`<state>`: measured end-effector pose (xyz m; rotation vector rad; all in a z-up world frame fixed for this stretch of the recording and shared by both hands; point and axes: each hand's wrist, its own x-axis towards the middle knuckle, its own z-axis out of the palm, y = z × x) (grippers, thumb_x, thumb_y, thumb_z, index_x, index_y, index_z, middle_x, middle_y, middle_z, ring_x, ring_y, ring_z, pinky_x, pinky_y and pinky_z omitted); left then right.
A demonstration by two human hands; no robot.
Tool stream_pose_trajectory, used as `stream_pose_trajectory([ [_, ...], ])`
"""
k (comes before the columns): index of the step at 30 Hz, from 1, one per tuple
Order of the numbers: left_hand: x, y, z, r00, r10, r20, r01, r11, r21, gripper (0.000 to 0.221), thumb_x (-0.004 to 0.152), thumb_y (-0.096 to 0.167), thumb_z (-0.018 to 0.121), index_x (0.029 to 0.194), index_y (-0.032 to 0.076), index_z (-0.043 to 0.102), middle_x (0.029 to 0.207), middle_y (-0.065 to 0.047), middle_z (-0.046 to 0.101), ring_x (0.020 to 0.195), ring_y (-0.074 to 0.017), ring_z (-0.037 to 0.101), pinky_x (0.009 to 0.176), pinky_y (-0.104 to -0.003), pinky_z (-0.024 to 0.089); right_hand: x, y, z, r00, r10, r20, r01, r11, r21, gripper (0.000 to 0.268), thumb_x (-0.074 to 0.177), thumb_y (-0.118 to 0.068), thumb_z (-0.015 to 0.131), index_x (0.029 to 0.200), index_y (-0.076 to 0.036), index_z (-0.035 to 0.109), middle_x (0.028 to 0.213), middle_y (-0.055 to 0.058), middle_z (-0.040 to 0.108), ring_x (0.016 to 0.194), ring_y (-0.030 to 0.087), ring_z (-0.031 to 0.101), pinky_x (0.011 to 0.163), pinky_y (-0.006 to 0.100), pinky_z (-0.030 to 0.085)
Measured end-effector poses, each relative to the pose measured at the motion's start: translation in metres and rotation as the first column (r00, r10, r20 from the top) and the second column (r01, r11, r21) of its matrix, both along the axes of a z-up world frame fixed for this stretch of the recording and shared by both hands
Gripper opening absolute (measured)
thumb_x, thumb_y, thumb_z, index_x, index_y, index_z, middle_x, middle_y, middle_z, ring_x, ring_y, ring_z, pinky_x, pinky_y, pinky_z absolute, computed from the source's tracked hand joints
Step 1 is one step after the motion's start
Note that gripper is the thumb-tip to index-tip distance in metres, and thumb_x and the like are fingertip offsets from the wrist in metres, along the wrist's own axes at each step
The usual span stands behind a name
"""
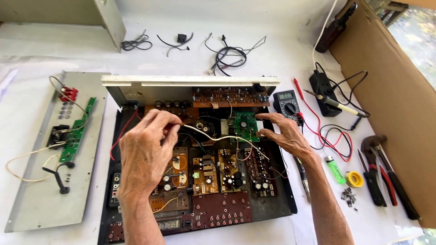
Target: Preparing and manipulating internal wiring of an electronic amplifier during repair or assembly.
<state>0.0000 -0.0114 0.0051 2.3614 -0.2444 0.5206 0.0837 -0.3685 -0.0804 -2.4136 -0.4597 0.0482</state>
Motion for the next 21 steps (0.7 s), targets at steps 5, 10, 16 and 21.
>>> stream_pose_trajectory([
  [5,-0.002,0.000,0.004,0.997,0.036,0.073,-0.034,0.999,-0.024,0.007,0.096,0.006,0.071,0.097,0.012,0.074,0.096,-0.008,0.072,0.083,-0.0226,0.075,0.072,-0.031,0.062,-0.023,-0.036,-0.028,0.951,-0.208,0.227,0.211,0.977,0.009,0.017,0.089,-0.034,0.080,0.105,-0.030,0.081,0.104,-0.008,0.077,0.110,0.016,0.067,0.101,0.034,0.051],
  [10,-0.001,-0.001,0.002,0.995,0.041,0.094,-0.039,0.999,-0.021,0.008,0.097,0.006,0.072,0.096,0.013,0.074,0.095,-0.006,0.072,0.083,-0.0209,0.074,0.074,-0.029,0.061,-0.023,-0.041,-0.048,0.930,-0.232,0.287,0.247,0.969,-0.017,0.018,0.084,-0.035,0.084,0.101,-0.031,0.080,0.093,-0.006,0.073,0.103,0.018,0.063,0.099,0.035,0.050],
  [16,0.000,0.000,0.001,0.992,0.055,0.109,-0.050,0.998,-0.043,0.008,0.095,0.005,0.072,0.094,0.013,0.074,0.092,-0.006,0.073,0.079,-0.0195,0.073,0.072,-0.027,0.062,-0.009,-0.022,-0.054,0.889,-0.198,0.412,0.264,0.958,-0.110,0.013,0.086,-0.032,0.081,0.098,-0.031,0.075,0.086,-0.008,0.070,0.099,0.017,0.063,0.097,0.033,0.047],
  [21,0.001,0.002,-0.004,0.991,0.062,0.119,-0.058,0.998,-0.033,0.008,0.095,0.007,0.072,0.093,0.014,0.074,0.091,-0.004,0.072,0.078,-0.0182,0.073,0.071,-0.026,0.062,-0.010,-0.012,-0.044,0.901,-0.140,0.410,0.229,0.958,-0.175,0.017,0.081,-0.031,0.082,0.096,-0.032,0.073,0.083,-0.010,0.071,0.097,0.015,0.062,0.098,0.030,0.044],
])
